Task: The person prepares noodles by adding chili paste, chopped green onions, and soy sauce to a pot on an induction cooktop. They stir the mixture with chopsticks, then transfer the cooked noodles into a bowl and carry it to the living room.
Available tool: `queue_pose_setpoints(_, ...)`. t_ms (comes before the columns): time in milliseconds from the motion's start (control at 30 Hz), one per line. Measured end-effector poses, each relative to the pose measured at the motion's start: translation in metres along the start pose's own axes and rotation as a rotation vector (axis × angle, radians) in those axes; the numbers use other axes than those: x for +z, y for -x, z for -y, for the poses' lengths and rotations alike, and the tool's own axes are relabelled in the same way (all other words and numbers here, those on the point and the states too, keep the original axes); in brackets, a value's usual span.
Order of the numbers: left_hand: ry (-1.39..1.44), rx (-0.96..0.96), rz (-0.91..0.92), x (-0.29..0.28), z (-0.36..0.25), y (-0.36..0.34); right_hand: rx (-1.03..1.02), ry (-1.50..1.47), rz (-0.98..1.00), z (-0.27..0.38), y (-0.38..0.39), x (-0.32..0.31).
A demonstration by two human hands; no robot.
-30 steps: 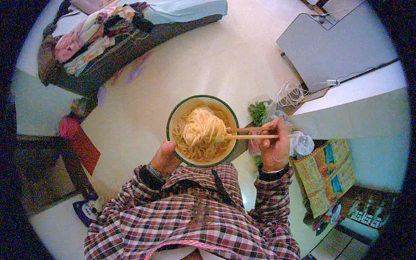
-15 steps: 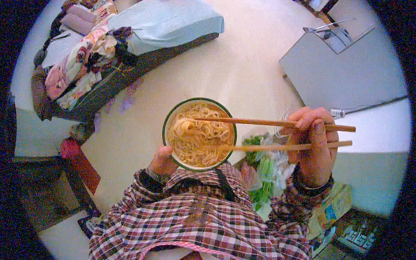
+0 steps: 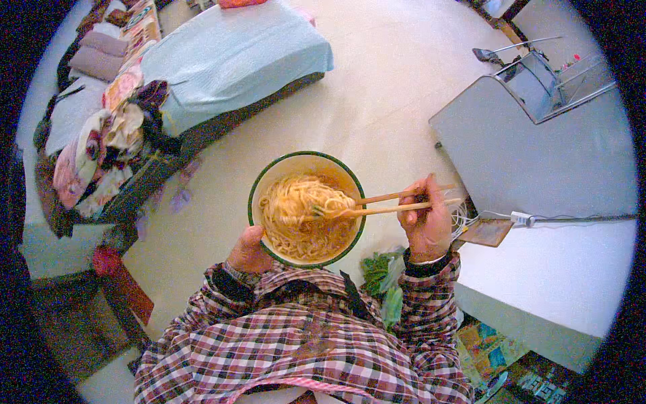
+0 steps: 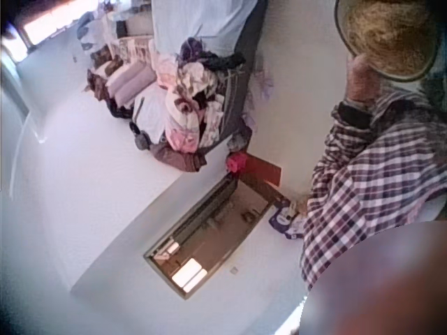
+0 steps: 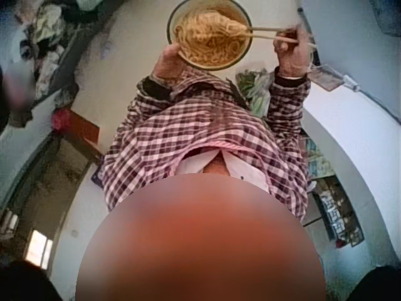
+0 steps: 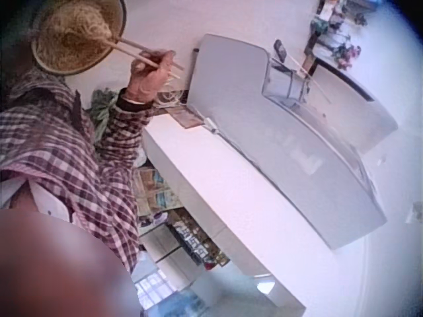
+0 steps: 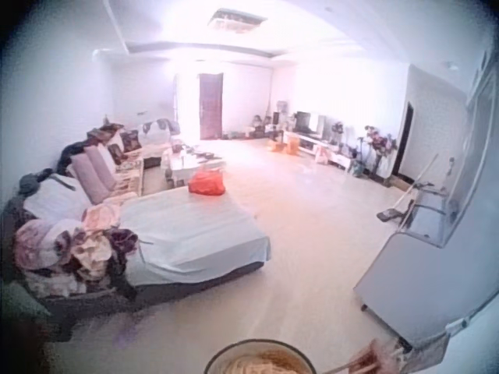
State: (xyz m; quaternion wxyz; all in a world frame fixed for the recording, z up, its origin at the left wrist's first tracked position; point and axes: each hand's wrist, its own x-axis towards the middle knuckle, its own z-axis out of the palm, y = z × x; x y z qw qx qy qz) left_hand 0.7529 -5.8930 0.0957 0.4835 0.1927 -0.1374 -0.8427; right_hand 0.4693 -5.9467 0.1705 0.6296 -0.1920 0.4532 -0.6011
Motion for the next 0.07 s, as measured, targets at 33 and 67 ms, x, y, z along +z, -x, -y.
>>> queue_pose_setpoints(33, 0.037, 0.015, 0.035, -0.002, -0.009, -0.029, -0.027, -0.014, -0.012, 0.013, -0.024, 0.008)
queue_pose_setpoints(67, 0.035, -0.001, 0.042, -0.005, -0.018, -0.054, -0.056, -0.036, -0.029, 0.027, -0.043, 0.018)
